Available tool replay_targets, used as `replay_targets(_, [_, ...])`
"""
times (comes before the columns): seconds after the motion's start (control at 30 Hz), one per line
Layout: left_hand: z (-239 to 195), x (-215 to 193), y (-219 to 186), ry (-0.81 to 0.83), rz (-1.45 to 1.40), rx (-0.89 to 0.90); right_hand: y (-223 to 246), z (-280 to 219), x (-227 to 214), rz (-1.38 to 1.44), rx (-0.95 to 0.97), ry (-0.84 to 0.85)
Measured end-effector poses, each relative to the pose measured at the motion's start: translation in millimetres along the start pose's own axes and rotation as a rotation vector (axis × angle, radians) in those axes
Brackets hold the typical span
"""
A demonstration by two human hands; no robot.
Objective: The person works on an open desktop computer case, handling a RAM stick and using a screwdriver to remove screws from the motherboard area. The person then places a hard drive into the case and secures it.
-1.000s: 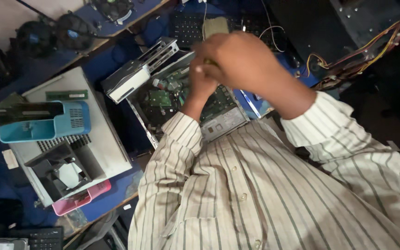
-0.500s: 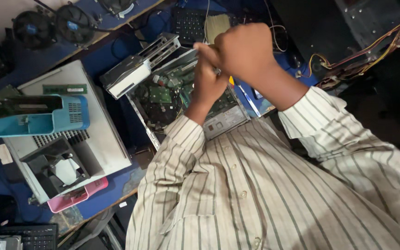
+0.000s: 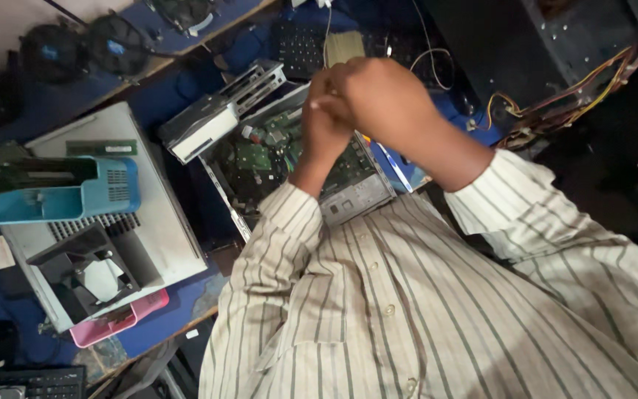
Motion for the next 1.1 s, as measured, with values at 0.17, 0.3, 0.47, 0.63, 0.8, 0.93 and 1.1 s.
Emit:
replay_targets(0.17, [-15,5,-12,0.015,-0.088,-0.012,-17,9,11,-0.32,0.077,0.04])
replay_targets(0.3, [-12,9,6,0.081,-0.017,-0.014,-18,6,14,-0.313,0.119,0.273])
replay_targets(0.47, [-1,4,34,0.04,-0.275,-0.06,10,-9,-26,0.15,-0.143,0.068])
replay_targets(0.63, [4,10,27,0.171,-0.205,-0.015,-1,-12,-19,0.207,-0.112,0.083])
replay_targets(0.8, [-9,7,3,0.109,-0.109,-0.027,-20,-6,-6,-0.026,-0.021,-0.004])
replay_targets(0.93, [-16,12,-3,0.108,0.035,-0.005,-38,-3,5,-0.156,0.201,0.155])
replay_targets(1.1, [-11,19,14,0.142,-0.034,0.045,0,-5,-17,0.041,-0.042,-0.032])
Point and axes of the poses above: each hand's wrist, its own z-axis towards the middle knuckle, its own x-axis out of the palm, y = z × x, the point moved 7 cm from there along z, towards the middle knuckle, and after that the axes turned 4 degrees about -x, right-handed, at the moved point
